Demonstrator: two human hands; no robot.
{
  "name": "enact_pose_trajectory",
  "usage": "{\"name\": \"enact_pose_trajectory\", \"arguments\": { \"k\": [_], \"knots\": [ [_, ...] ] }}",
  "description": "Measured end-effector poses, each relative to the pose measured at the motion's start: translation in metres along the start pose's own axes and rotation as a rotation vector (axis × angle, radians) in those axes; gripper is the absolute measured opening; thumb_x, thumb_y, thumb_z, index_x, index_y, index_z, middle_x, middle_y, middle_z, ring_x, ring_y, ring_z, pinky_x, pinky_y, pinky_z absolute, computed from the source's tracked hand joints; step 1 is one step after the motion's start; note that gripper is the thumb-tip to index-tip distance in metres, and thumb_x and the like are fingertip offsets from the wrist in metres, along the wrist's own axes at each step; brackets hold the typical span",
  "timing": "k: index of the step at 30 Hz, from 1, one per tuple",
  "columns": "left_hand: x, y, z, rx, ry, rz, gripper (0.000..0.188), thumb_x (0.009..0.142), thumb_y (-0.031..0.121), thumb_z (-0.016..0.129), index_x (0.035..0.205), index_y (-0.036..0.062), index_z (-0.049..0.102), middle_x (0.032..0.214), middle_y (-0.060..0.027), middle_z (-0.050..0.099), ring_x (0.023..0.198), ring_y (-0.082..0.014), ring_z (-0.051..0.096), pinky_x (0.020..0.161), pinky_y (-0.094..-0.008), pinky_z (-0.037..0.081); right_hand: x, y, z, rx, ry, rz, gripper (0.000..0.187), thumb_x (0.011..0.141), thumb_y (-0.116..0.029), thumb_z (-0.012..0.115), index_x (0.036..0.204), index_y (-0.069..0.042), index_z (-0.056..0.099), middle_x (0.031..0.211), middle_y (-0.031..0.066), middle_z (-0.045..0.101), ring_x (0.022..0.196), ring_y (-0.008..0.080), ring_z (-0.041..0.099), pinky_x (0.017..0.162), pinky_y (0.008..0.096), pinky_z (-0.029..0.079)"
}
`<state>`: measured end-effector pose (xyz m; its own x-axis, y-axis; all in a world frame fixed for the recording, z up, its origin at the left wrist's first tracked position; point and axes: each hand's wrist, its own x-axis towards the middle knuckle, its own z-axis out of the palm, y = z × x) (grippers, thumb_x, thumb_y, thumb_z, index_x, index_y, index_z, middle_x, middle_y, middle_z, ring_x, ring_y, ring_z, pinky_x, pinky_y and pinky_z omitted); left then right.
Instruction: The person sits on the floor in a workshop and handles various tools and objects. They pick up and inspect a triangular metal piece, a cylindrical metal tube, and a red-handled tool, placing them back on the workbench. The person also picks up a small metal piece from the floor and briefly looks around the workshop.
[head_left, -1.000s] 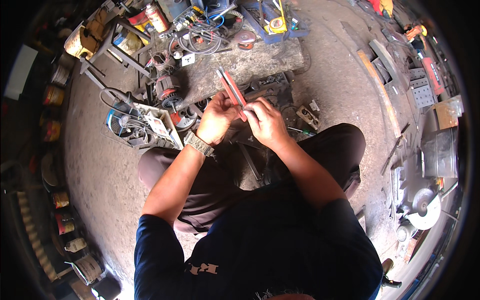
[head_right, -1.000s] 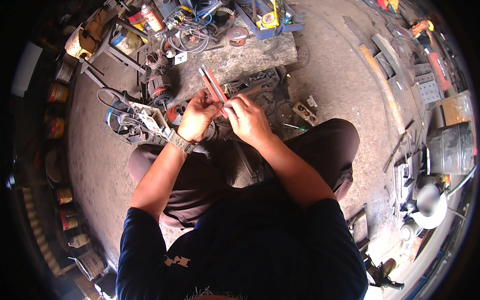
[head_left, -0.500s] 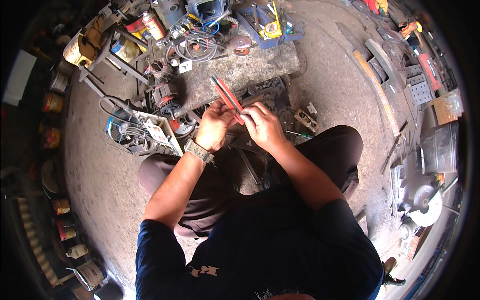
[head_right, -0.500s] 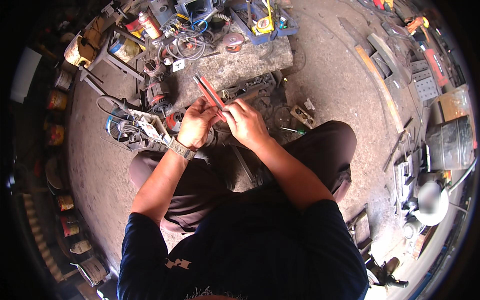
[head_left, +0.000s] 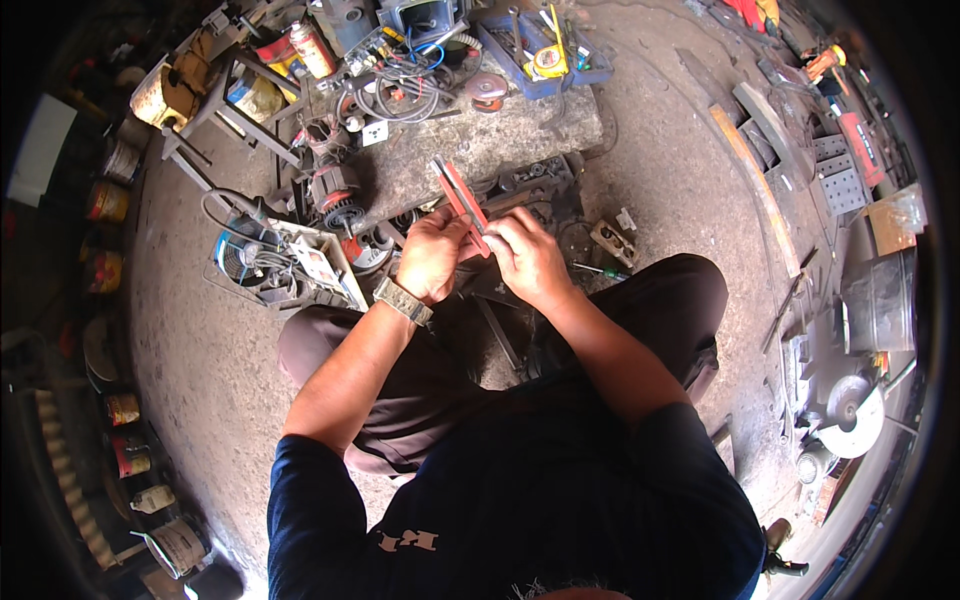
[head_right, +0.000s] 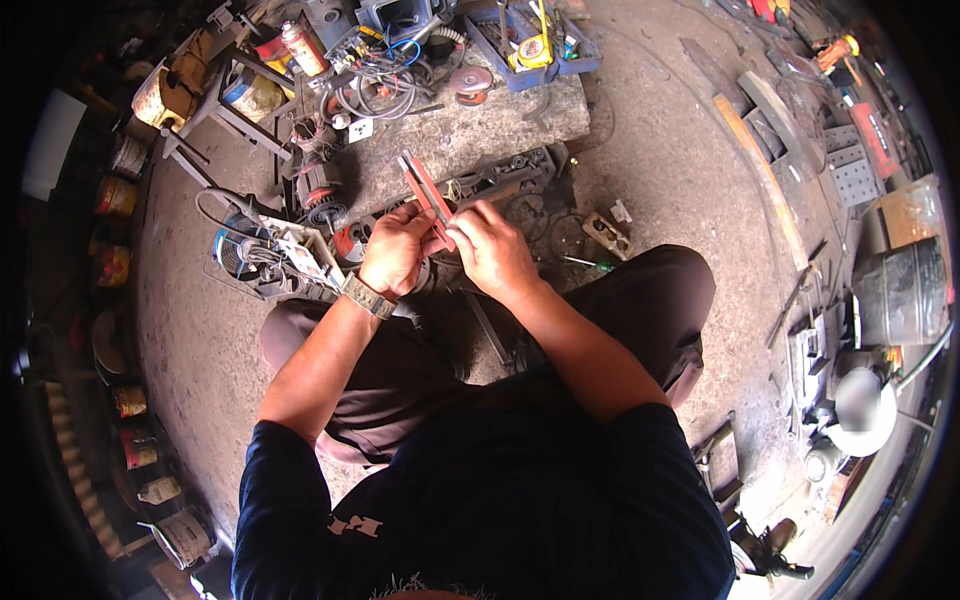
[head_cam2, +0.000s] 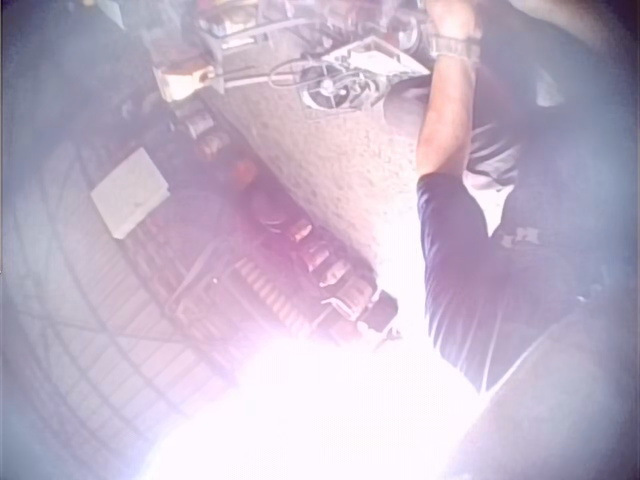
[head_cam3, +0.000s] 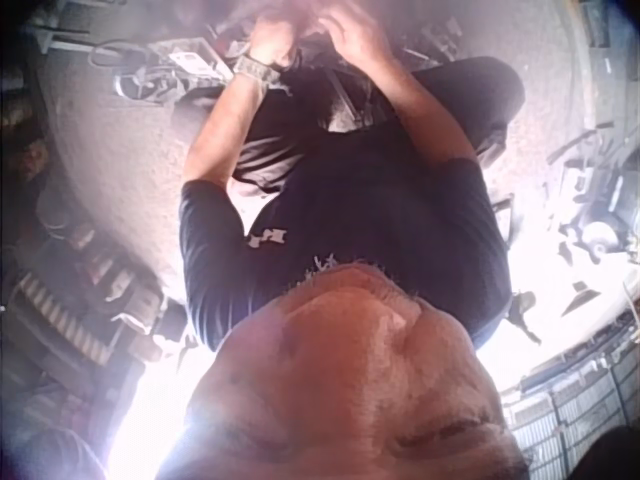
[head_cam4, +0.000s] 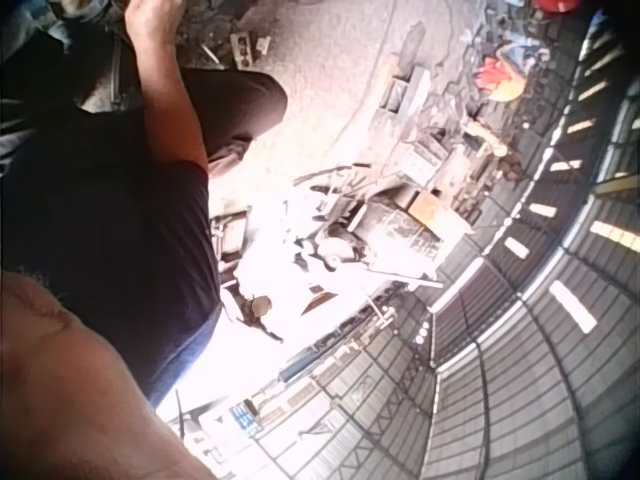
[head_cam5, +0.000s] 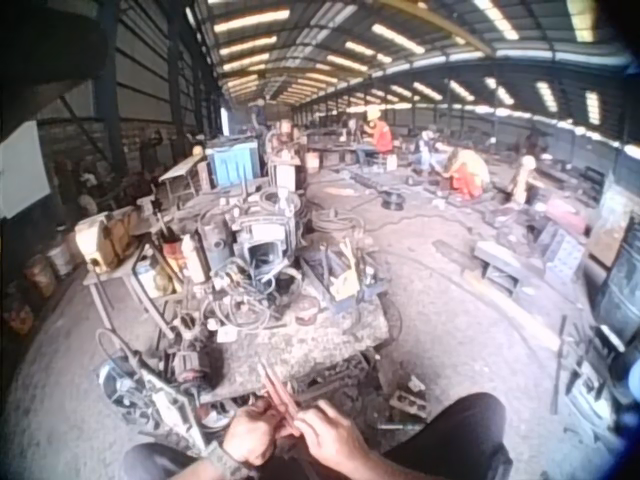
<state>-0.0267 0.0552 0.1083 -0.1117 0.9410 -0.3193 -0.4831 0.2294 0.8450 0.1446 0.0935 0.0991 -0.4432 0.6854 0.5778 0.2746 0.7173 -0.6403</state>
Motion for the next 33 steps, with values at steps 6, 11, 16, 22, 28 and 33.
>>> {"name": "enact_pose_trajectory", "arguments": {
  "k": [6, 11, 16, 22, 28, 33],
  "knots": [
    [0.008, -0.004, -0.005, -0.084, -0.021, 0.085, 0.015, 0.103, 0.003, 0.059, 0.118, -0.0025, 0.060, 0.107, -0.0090, 0.069, 0.088, -0.0154, 0.070, 0.080, -0.0288, 0.063, 0.000, 0.010, 0.015, 0.249, 0.092, 0.163, 0.011, 0.095, -0.006, 0.071, 0.103, -0.003, 0.065, 0.094, 0.0099, 0.068, 0.079, 0.0250, 0.071, 0.068, 0.0354, 0.057],
    [0.006, 0.003, 0.001, -0.121, -0.045, 0.182, 0.028, 0.096, -0.006, 0.066, 0.121, -0.0005, 0.055, 0.105, -0.0096, 0.070, 0.091, -0.0167, 0.070, 0.084, -0.0308, 0.059, -0.011, 0.019, 0.031, 0.859, 0.037, 0.616, 0.018, 0.101, -0.010, 0.068, 0.112, 0.002, 0.060, 0.092, 0.0037, 0.068, 0.073, 0.0074, 0.066, 0.064, 0.0245, 0.056],
    [0.006, 0.003, 0.000, -0.139, -0.036, 0.245, 0.028, 0.096, -0.007, 0.065, 0.121, 0.0006, 0.053, 0.102, -0.0088, 0.070, 0.091, -0.0171, 0.070, 0.083, -0.0309, 0.058, -0.010, 0.016, 0.033, 0.935, 0.006, 0.723, 0.017, 0.104, -0.014, 0.064, 0.115, -0.001, 0.060, 0.095, 0.0060, 0.070, 0.074, 0.0112, 0.066, 0.067, 0.0260, 0.057],
    [0.005, -0.003, 0.002, -0.003, -0.063, 0.317, 0.026, 0.097, -0.005, 0.064, 0.121, 0.0005, 0.054, 0.101, -0.0091, 0.072, 0.089, -0.0173, 0.070, 0.082, -0.0308, 0.058, -0.006, 0.013, 0.026, 1.112, -0.044, 0.782, 0.016, 0.105, -0.017, 0.063, 0.111, -0.002, 0.064, 0.084, 0.0023, 0.066, 0.063, 0.0085, 0.061, 0.057, 0.0246, 0.051],
    [0.002, 0.013, 0.000, -0.291, -0.117, 0.254, 0.023, 0.107, 0.006, 0.051, 0.130, 0.0015, 0.049, 0.116, -0.0159, 0.068, 0.106, -0.0271, 0.070, 0.089, -0.0404, 0.061, -0.008, 0.003, 0.023, 1.006, -0.131, 0.753, 0.018, 0.108, -0.020, 0.058, 0.112, -0.003, 0.062, 0.082, 0.0032, 0.065, 0.062, 0.0106, 0.060, 0.056, 0.0264, 0.051],
    [0.012, 0.017, 0.010, -0.387, -0.141, 0.255, 0.026, 0.110, 0.011, 0.045, 0.133, 0.0021, 0.048, 0.129, -0.0221, 0.063, 0.112, -0.0337, 0.069, 0.096, -0.0487, 0.060, 0.000, -0.001, 0.021, 0.999, -0.202, 0.742, 0.021, 0.109, -0.021, 0.055, 0.115, -0.002, 0.062, 0.084, 0.0030, 0.063, 0.064, 0.0103, 0.059, 0.057, 0.0259, 0.050]
  ]
}}
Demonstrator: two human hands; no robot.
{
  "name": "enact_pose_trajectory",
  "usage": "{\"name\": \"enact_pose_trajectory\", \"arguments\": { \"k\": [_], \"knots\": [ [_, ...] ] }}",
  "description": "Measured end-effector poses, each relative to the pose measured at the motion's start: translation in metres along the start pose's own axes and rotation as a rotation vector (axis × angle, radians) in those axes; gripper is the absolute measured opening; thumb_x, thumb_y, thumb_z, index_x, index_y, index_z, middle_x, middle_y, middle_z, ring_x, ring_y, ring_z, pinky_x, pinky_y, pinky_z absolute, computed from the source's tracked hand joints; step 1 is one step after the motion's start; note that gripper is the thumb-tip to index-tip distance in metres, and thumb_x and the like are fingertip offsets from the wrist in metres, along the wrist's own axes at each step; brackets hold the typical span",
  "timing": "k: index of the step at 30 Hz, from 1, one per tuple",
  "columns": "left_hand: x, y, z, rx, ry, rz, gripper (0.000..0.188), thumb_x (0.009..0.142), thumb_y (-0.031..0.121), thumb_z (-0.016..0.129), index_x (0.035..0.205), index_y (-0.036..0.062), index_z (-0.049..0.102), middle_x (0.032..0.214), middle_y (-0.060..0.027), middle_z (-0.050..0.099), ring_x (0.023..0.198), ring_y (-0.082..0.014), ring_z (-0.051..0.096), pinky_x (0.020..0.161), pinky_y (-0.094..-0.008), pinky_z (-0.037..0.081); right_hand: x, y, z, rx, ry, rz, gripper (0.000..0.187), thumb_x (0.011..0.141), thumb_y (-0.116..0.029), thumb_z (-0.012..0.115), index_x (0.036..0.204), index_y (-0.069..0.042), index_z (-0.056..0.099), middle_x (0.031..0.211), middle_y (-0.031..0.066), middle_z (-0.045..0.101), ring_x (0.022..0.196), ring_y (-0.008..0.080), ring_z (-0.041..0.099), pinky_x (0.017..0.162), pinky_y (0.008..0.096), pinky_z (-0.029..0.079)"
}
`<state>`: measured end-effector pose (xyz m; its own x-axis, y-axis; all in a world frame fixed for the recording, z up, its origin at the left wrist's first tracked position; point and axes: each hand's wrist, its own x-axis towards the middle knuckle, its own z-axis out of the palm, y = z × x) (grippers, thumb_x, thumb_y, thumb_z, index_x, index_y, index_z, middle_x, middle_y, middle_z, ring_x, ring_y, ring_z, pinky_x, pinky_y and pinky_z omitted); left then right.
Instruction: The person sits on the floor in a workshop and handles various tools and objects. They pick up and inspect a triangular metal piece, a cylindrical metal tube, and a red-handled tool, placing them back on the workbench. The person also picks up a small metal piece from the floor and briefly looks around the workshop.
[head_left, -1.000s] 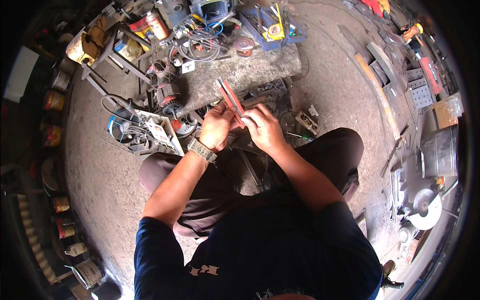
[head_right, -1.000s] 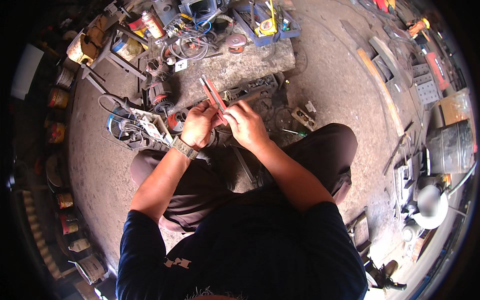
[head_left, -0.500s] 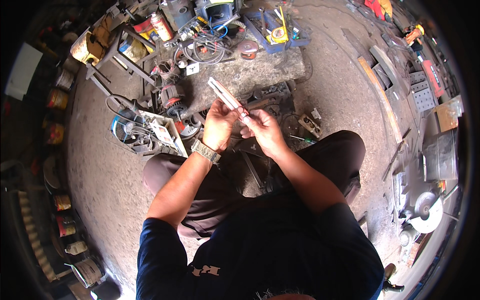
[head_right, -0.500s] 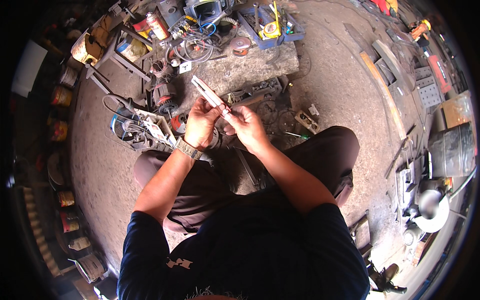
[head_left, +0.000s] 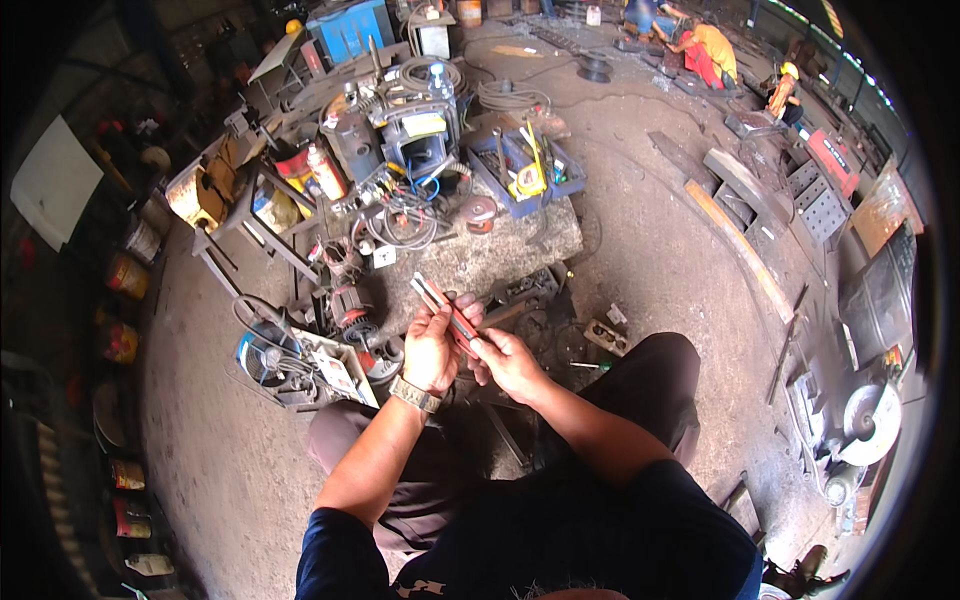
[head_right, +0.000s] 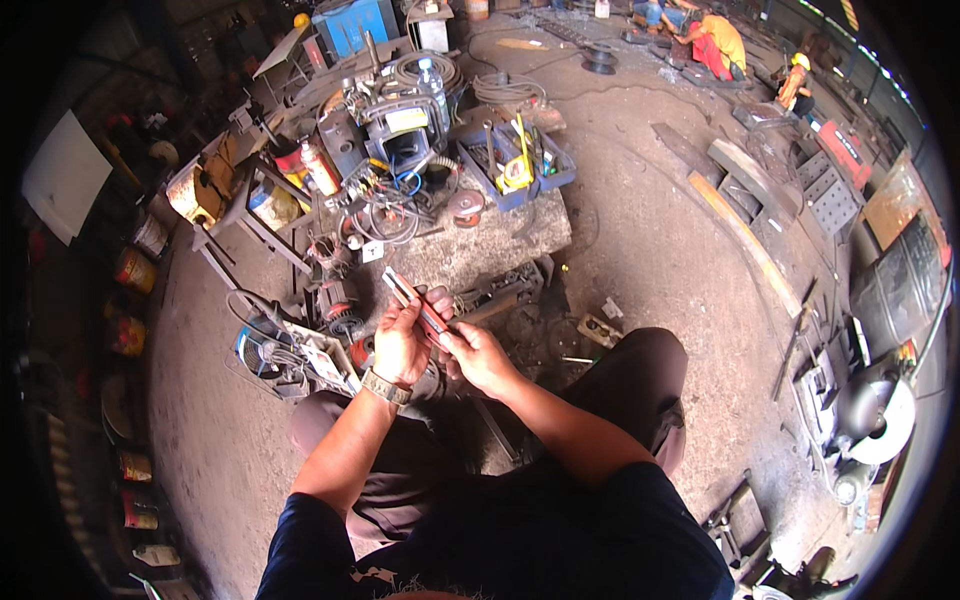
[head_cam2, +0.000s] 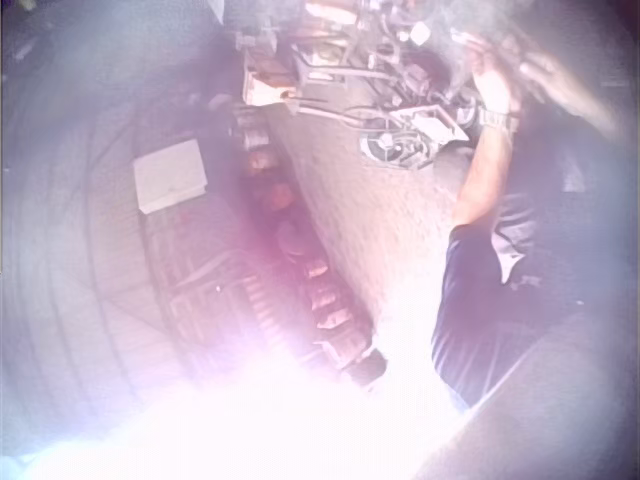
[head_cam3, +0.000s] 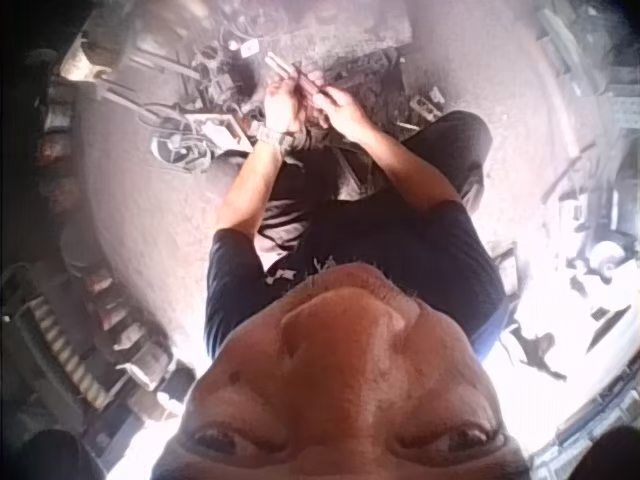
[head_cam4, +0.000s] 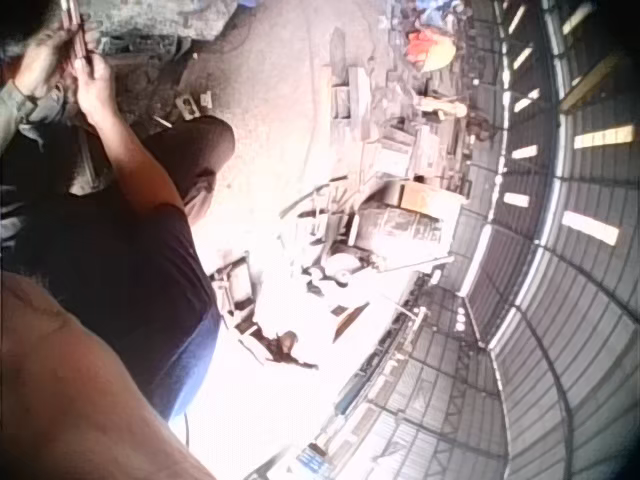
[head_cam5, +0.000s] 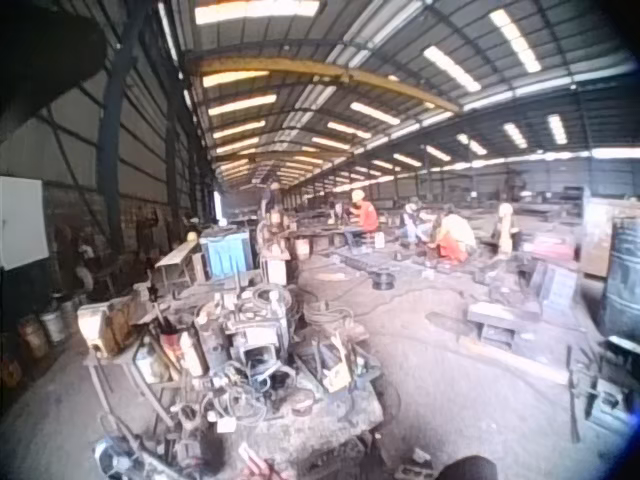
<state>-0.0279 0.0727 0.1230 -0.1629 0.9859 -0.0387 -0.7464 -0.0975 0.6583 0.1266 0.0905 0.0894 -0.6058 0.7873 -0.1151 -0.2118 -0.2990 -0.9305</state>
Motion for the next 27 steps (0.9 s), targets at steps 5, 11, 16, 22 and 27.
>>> {"name": "enact_pose_trajectory", "arguments": {
  "k": [5, 11, 16, 22, 27],
  "knots": [
    [0.006, -0.012, 0.012, 0.056, 0.114, 0.082, 0.018, 0.109, 0.011, 0.045, 0.124, 0.0057, 0.053, 0.104, -0.0145, 0.069, 0.087, -0.0253, 0.068, 0.079, -0.0397, 0.060, 0.001, -0.008, 0.007, -0.117, 0.105, -0.045, 0.021, 0.109, -0.022, 0.055, 0.104, -0.004, 0.064, 0.073, -0.0006, 0.057, 0.056, 0.0080, 0.053, 0.050, 0.0252, 0.045],
    [0.005, -0.021, 0.021, 0.050, 0.179, 0.083, 0.016, 0.109, 0.013, 0.044, 0.120, 0.0079, 0.054, 0.095, -0.0105, 0.066, 0.078, -0.0214, 0.064, 0.071, -0.0361, 0.057, 0.001, -0.002, 0.011, -0.069, 0.176, -0.083, 0.021, 0.109, -0.022, 0.055, 0.099, -0.005, 0.064, 0.071, -0.0023, 0.056, 0.050, 0.0075, 0.049, 0.046, 0.0259, 0.042],
    [0.007, -0.016, 0.023, 0.044, 0.233, 0.072, 0.016, 0.107, 0.015, 0.043, 0.116, 0.0083, 0.055, 0.093, -0.0096, 0.066, 0.077, -0.0224, 0.063, 0.072, -0.0376, 0.056, 0.001, -0.005, 0.014, -0.071, 0.176, -0.097, 0.019, 0.109, -0.021, 0.055, 0.108, -0.005, 0.066, 0.078, -0.0031, 0.060, 0.059, 0.0051, 0.051, 0.051, 0.0242, 0.043],
    [0.010, -0.007, 0.024, 0.034, 0.217, 0.079, 0.016, 0.105, 0.014, 0.045, 0.116, 0.0074, 0.055, 0.092, -0.0098, 0.066, 0.077, -0.0233, 0.064, 0.073, -0.0391, 0.056, 0.008, 0.000, 0.010, -0.050, 0.110, -0.112, 0.021, 0.110, -0.022, 0.054, 0.117, -0.005, 0.064, 0.087, -0.0036, 0.062, 0.065, 0.0042, 0.053, 0.056, 0.0230, 0.045],
    [0.010, -0.008, 0.014, 0.145, 0.123, 0.014, 0.016, 0.108, 0.014, 0.043, 0.119, 0.0066, 0.053, 0.096, -0.0110, 0.067, 0.083, -0.0236, 0.068, 0.070, -0.0380, 0.059, 0.003, 0.002, 0.004, 0.067, 0.037, -0.114, 0.023, 0.110, -0.026, 0.054, 0.120, -0.007, 0.062, 0.085, -0.0039, 0.059, 0.064, 0.0060, 0.054, 0.056, 0.0236, 0.047]
  ]
}}
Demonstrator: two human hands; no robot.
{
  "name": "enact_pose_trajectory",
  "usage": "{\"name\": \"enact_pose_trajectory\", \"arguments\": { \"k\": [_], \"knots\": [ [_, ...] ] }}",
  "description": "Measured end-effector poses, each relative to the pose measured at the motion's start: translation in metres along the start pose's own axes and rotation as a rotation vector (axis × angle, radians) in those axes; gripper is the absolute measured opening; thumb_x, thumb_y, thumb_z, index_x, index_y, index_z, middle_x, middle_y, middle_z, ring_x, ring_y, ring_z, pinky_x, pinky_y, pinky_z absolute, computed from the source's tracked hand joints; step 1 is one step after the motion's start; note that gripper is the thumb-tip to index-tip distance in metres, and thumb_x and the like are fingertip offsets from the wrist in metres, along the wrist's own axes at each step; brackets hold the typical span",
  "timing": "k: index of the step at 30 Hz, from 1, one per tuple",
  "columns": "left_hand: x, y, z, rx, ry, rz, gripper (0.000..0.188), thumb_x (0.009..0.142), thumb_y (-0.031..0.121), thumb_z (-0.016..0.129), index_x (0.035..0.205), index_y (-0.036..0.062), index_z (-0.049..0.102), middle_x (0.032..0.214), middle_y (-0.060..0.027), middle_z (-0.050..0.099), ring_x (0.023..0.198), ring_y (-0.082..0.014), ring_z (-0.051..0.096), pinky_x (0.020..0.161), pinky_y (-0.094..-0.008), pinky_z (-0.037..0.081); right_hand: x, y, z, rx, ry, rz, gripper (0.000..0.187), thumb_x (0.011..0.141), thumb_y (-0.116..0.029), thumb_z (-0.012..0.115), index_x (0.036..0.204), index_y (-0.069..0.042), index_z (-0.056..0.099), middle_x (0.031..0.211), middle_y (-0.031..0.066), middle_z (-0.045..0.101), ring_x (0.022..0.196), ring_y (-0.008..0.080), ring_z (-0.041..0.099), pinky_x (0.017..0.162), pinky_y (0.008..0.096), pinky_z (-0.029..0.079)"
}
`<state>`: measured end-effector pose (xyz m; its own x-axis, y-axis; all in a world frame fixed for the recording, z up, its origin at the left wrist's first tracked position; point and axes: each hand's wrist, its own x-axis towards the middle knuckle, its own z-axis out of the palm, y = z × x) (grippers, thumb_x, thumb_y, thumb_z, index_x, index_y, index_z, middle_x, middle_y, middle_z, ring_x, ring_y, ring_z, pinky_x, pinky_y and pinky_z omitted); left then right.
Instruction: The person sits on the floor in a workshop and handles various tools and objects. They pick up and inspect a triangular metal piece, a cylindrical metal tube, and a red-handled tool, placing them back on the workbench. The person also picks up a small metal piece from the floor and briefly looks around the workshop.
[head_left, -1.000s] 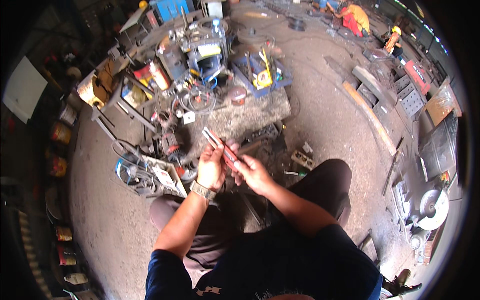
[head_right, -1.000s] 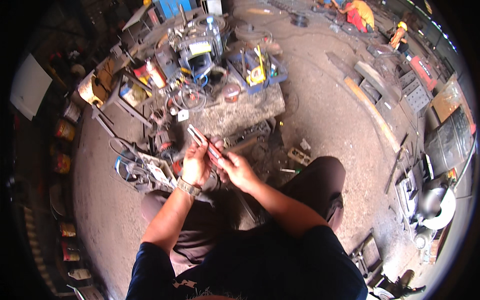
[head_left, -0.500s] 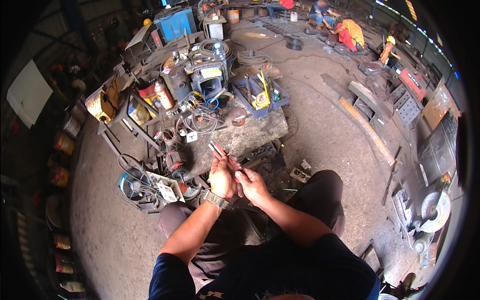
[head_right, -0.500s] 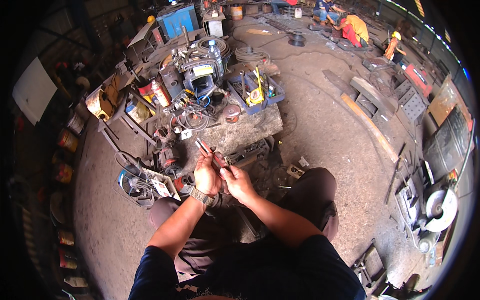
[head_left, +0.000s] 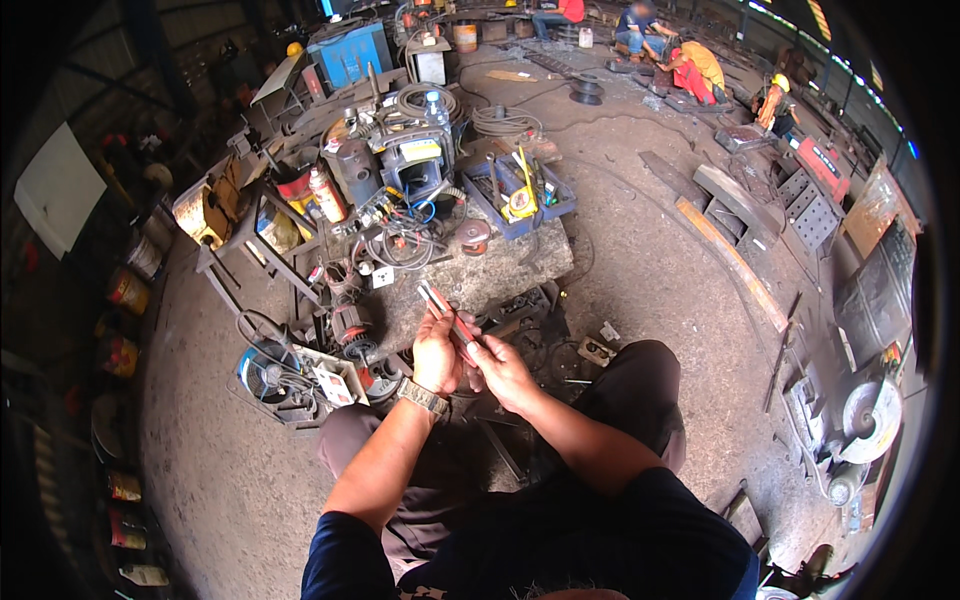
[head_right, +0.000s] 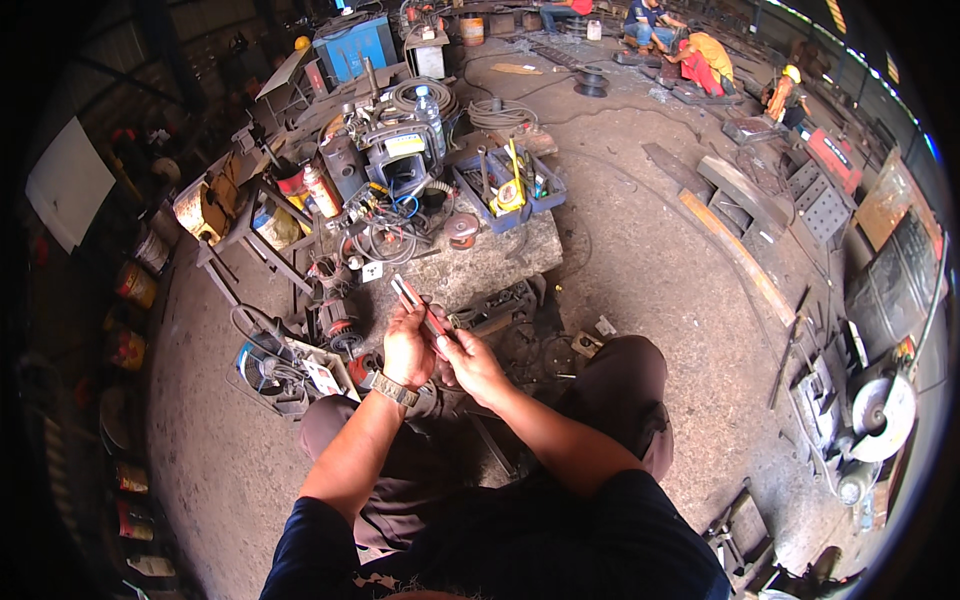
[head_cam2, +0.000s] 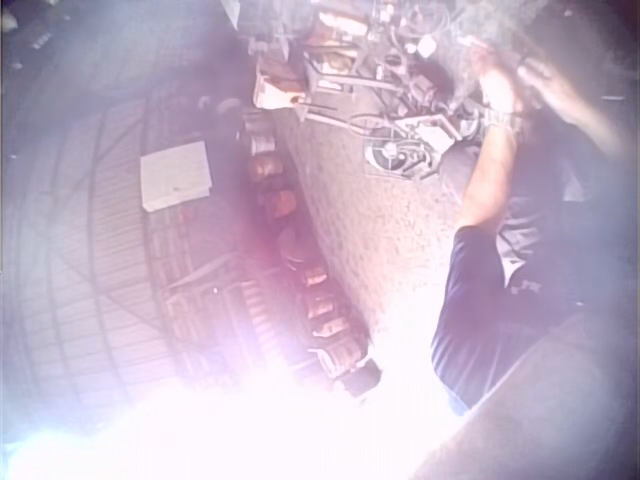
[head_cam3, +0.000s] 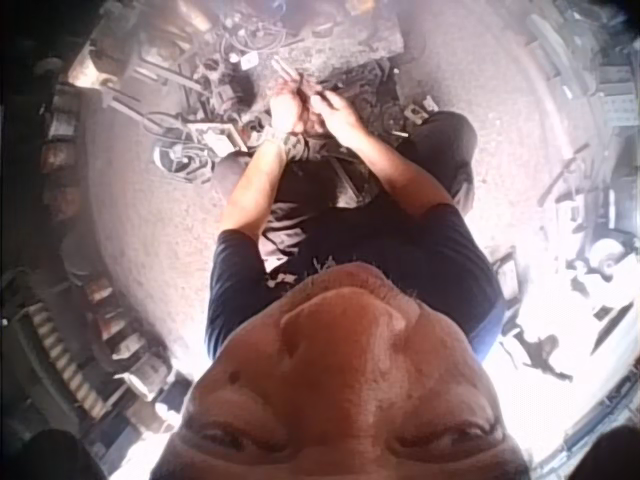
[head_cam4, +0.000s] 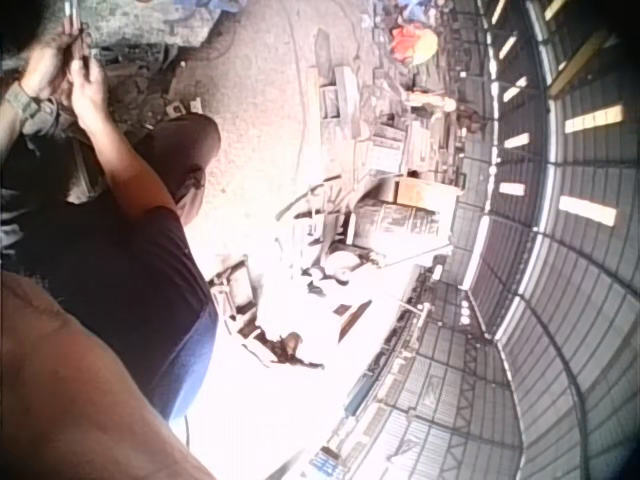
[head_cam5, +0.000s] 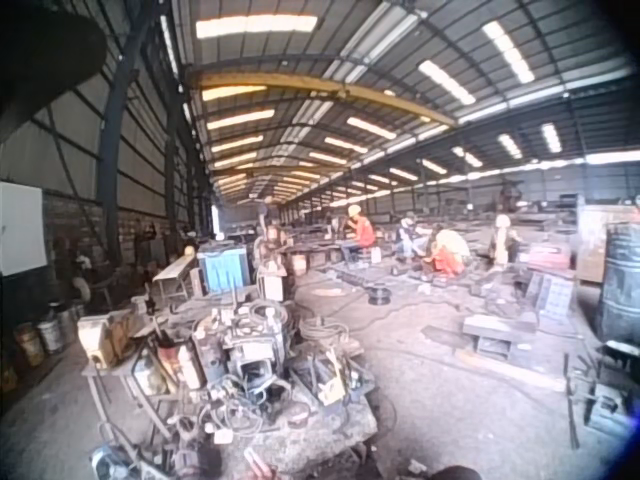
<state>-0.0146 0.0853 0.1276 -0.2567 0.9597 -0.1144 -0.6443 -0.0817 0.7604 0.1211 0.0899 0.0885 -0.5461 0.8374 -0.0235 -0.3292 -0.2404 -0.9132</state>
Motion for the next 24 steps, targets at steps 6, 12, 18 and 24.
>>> {"name": "enact_pose_trajectory", "arguments": {
  "k": [6, 12, 18, 24],
  "knots": [
    [-0.006, -0.002, 0.002, 0.014, -0.016, -0.050, 0.019, 0.110, 0.017, 0.044, 0.124, 0.0066, 0.051, 0.105, -0.0137, 0.069, 0.091, -0.0257, 0.071, 0.074, -0.0407, 0.061, -0.006, -0.008, 0.007, 0.158, 0.018, 0.061, 0.026, 0.110, -0.029, 0.054, 0.121, -0.007, 0.062, 0.084, -0.0037, 0.056, 0.063, 0.0061, 0.054, 0.053, 0.0232, 0.046],
    [-0.005, -0.002, -0.003, -0.022, -0.027, -0.065, 0.021, 0.110, 0.019, 0.043, 0.125, 0.0065, 0.051, 0.107, -0.0136, 0.069, 0.092, -0.0265, 0.071, 0.077, -0.0430, 0.061, -0.008, -0.008, 0.006, 0.120, -0.011, 0.027, 0.023, 0.111, -0.027, 0.053, 0.119, -0.008, 0.063, 0.084, -0.0036, 0.056, 0.062, 0.0051, 0.052, 0.050, 0.0217, 0.042],
    [-0.005, -0.008, -0.002, -0.005, 0.044, -0.098, 0.019, 0.109, 0.017, 0.044, 0.122, 0.0064, 0.052, 0.102, -0.0125, 0.069, 0.085, -0.0247, 0.069, 0.076, -0.0414, 0.059, -0.007, 0.010, 0.006, 0.074, 0.056, 0.065, 0.021, 0.111, -0.026, 0.052, 0.115, -0.008, 0.063, 0.086, -0.0044, 0.054, 0.061, 0.0045, 0.050, 0.046, 0.0212, 0.041],
    [-0.008, -0.008, -0.006, -0.005, 0.061, -0.103, 0.017, 0.108, 0.014, 0.044, 0.119, 0.0066, 0.055, 0.095, -0.0107, 0.068, 0.081, -0.0226, 0.066, 0.075, -0.0384, 0.057, -0.012, 0.008, 0.011, 0.062, 0.042, 0.076, 0.020, 0.111, -0.025, 0.051, 0.113, -0.008, 0.062, 0.085, -0.0045, 0.054, 0.060, 0.0044, 0.049, 0.046, 0.0216, 0.041]
  ]
}}
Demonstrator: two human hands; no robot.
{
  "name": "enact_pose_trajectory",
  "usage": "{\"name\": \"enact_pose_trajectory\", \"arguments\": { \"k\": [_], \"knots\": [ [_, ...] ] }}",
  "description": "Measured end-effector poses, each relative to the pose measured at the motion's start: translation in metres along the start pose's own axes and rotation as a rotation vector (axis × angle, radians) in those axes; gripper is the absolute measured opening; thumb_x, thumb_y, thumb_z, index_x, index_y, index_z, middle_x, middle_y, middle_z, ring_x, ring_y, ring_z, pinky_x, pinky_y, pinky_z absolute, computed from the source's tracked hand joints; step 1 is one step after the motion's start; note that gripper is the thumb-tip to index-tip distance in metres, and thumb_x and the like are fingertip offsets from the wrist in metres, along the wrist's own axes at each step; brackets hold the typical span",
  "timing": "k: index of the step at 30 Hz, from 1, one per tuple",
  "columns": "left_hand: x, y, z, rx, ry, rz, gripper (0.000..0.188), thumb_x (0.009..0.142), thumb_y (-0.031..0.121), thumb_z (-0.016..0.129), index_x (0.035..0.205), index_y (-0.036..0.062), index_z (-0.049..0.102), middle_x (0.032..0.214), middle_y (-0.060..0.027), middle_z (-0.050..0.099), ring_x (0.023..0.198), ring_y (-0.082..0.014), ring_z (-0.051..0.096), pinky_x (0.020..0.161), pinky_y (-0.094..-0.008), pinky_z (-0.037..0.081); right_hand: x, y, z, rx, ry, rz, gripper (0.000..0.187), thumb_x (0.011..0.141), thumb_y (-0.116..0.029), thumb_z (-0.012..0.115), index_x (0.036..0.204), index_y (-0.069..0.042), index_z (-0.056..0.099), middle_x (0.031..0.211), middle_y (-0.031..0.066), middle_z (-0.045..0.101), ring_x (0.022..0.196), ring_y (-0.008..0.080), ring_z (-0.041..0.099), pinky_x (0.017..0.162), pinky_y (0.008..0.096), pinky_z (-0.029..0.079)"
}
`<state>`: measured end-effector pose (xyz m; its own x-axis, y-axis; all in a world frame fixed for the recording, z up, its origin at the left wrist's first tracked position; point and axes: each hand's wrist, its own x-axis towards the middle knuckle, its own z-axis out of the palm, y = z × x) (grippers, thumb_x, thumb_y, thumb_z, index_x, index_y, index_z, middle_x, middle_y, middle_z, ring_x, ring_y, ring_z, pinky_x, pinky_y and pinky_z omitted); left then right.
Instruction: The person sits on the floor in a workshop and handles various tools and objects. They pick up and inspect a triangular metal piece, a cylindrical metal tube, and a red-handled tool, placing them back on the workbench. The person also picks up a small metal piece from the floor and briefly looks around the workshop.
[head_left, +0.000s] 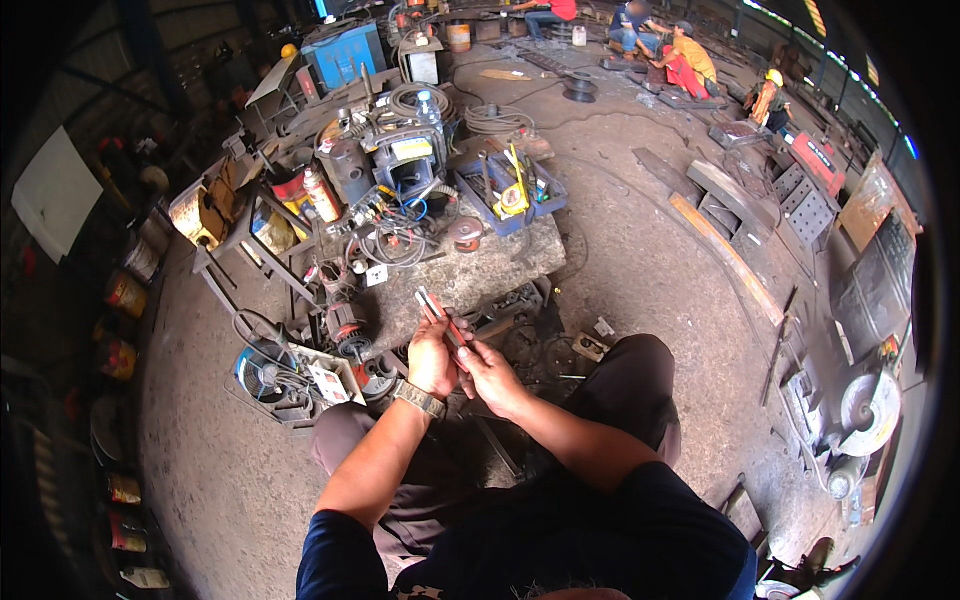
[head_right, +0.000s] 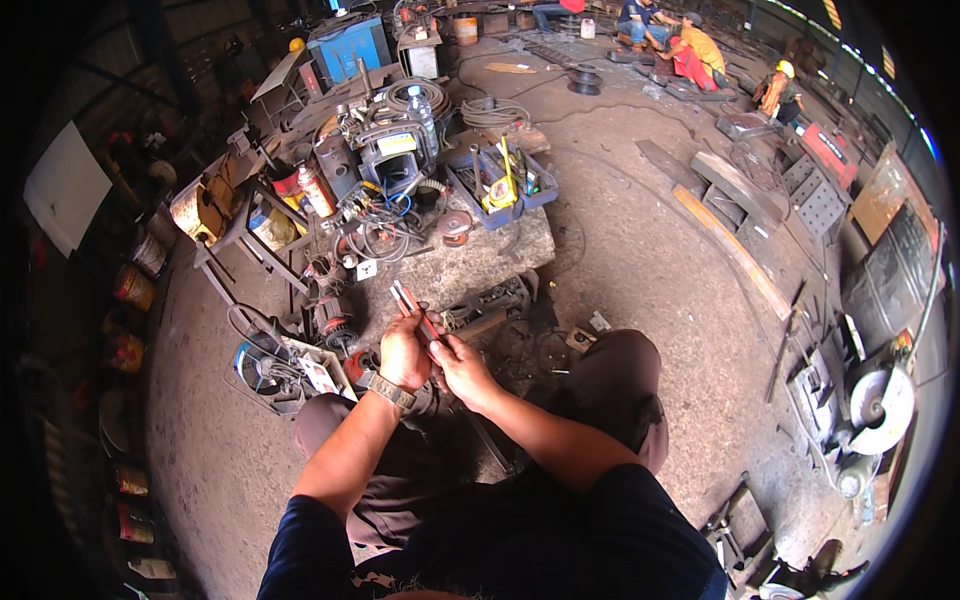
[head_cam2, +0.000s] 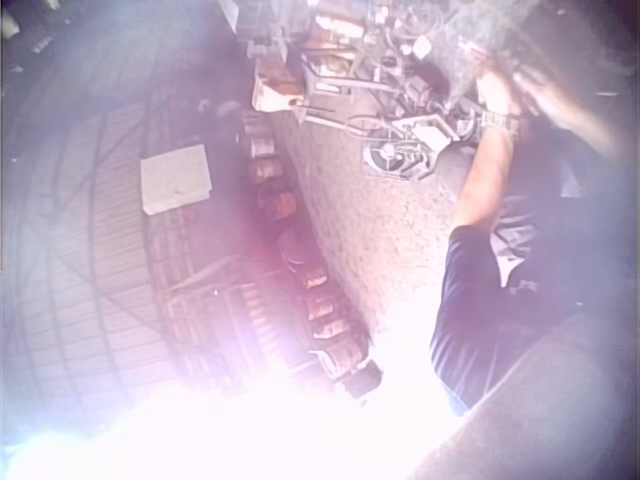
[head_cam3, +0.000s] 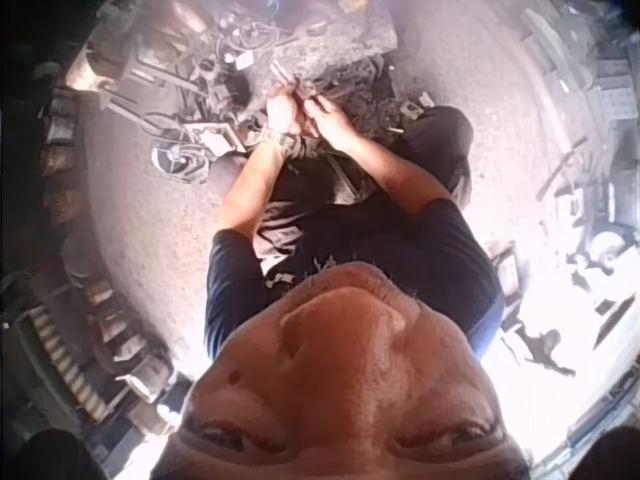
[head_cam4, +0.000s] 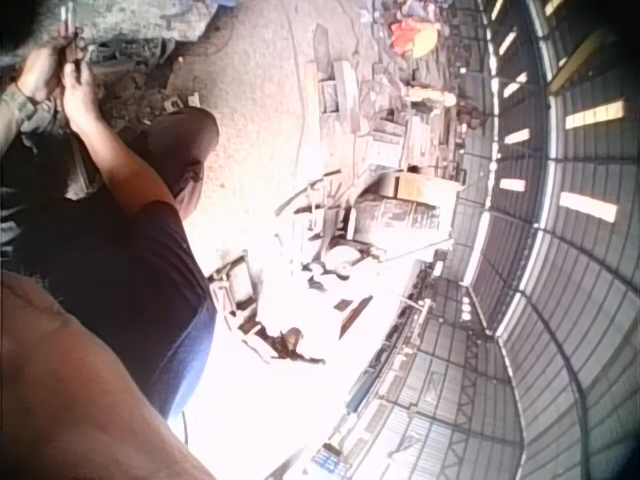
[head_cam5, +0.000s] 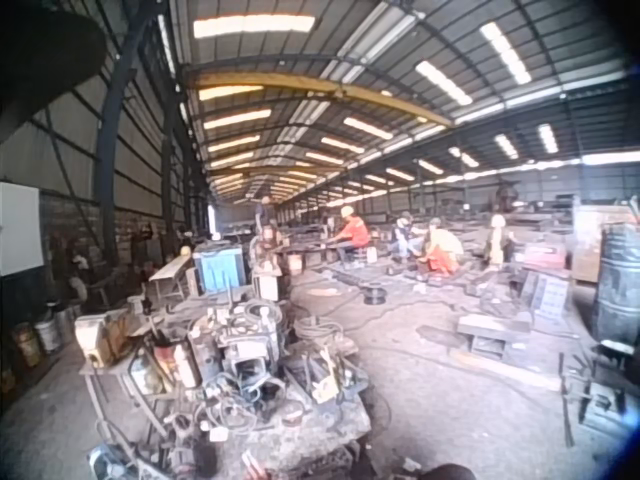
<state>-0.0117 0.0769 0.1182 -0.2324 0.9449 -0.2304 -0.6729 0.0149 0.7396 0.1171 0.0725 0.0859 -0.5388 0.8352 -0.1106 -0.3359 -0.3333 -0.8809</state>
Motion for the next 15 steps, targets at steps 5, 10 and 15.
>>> {"name": "enact_pose_trajectory", "arguments": {
  "k": [5, 10, 15],
  "knots": [
    [-0.004, 0.001, 0.006, 0.003, 0.019, -0.013, 0.018, 0.107, 0.014, 0.044, 0.119, 0.0065, 0.056, 0.095, -0.0105, 0.068, 0.081, -0.0226, 0.066, 0.075, -0.0385, 0.057, 0.005, 0.011, -0.004, -0.029, 0.028, -0.020, 0.026, 0.111, -0.026, 0.051, 0.128, -0.009, 0.060, 0.069, -0.0044, 0.052, 0.050, 0.0052, 0.045, 0.043, 0.0227, 0.037],
    [-0.002, 0.000, 0.002, 0.016, 0.003, 0.006, 0.016, 0.107, 0.014, 0.044, 0.119, 0.0069, 0.054, 0.094, -0.0106, 0.068, 0.080, -0.0225, 0.067, 0.073, -0.0384, 0.057, 0.008, 0.015, -0.006, -0.035, 0.022, -0.022, 0.027, 0.111, -0.026, 0.052, 0.132, -0.010, 0.060, 0.069, -0.0045, 0.053, 0.050, 0.0050, 0.044, 0.044, 0.0225, 0.036],
    [-0.001, -0.002, 0.000, 0.046, 0.005, 0.026, 0.018, 0.108, 0.016, 0.046, 0.120, 0.0065, 0.055, 0.094, -0.0096, 0.068, 0.079, -0.0224, 0.067, 0.072, -0.0380, 0.057, 0.007, 0.016, -0.004, -0.029, 0.032, -0.026, 0.032, 0.111, -0.025, 0.052, 0.139, -0.011, 0.058, 0.069, -0.0048, 0.053, 0.050, 0.0049, 0.044, 0.044, 0.0228, 0.036]
  ]
}}
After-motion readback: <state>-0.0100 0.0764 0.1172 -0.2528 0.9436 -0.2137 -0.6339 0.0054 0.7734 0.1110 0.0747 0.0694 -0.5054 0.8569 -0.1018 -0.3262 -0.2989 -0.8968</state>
